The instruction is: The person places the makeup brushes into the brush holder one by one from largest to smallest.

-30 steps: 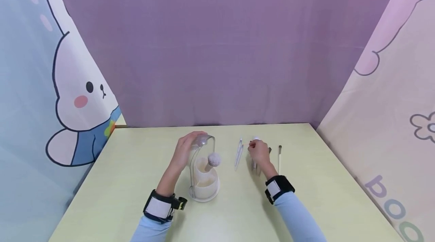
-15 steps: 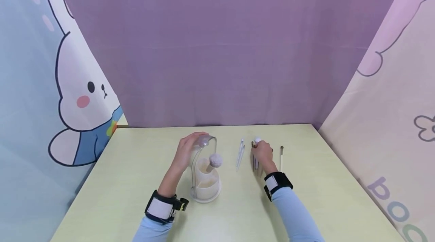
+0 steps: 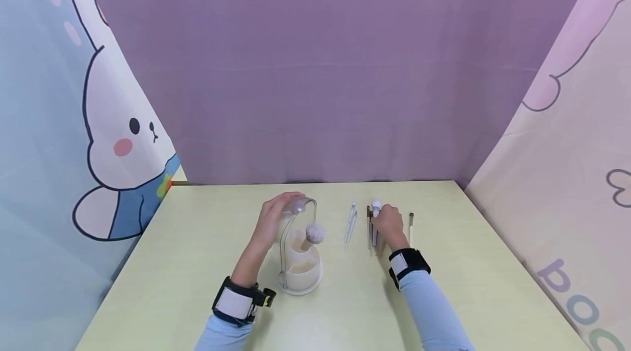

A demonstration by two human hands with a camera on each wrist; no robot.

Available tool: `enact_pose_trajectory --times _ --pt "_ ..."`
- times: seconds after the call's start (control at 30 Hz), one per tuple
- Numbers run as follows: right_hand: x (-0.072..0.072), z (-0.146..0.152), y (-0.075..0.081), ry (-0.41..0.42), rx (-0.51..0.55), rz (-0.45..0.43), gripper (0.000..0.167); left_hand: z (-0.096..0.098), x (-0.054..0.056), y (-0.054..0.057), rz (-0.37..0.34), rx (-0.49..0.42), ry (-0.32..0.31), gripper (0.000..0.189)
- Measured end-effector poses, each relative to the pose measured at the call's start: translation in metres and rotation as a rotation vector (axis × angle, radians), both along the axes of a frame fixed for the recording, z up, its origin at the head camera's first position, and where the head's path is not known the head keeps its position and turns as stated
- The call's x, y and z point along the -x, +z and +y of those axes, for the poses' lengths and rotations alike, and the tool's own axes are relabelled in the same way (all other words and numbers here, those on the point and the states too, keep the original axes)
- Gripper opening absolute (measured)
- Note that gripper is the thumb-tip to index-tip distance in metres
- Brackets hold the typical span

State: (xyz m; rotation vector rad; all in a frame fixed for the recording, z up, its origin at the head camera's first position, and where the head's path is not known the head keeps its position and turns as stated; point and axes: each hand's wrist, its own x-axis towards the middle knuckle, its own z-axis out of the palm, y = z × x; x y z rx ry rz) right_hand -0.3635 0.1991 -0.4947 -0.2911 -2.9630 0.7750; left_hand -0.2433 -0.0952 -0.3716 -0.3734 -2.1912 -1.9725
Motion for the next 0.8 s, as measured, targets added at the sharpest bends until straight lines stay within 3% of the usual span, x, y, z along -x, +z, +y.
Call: enact_pose_trajectory --times 0.33,0.53,0.63,0.8 --pt "0.000 -0.002 0.007 -0.036 0.041 -0.042 0.021 0.002 0.002 0.000 0.011 -0.005 0.010 0.034" --pt "-0.003 0.006 0.006 -0.061 0.115 0.006 0.029 0.001 0.000 -0.001 0.002 -0.001 0.016 0.034" --pt "-0.002 0.012 0.010 -0.049 0.167 0.018 0.027 0.001 -0.001 0.000 0.006 0.000 0.020 0.034" --pt "-0.004 0.021 0.016 -0.037 0.330 -0.059 0.028 0.000 -0.002 0.001 0.007 0.010 0.025 0.034"
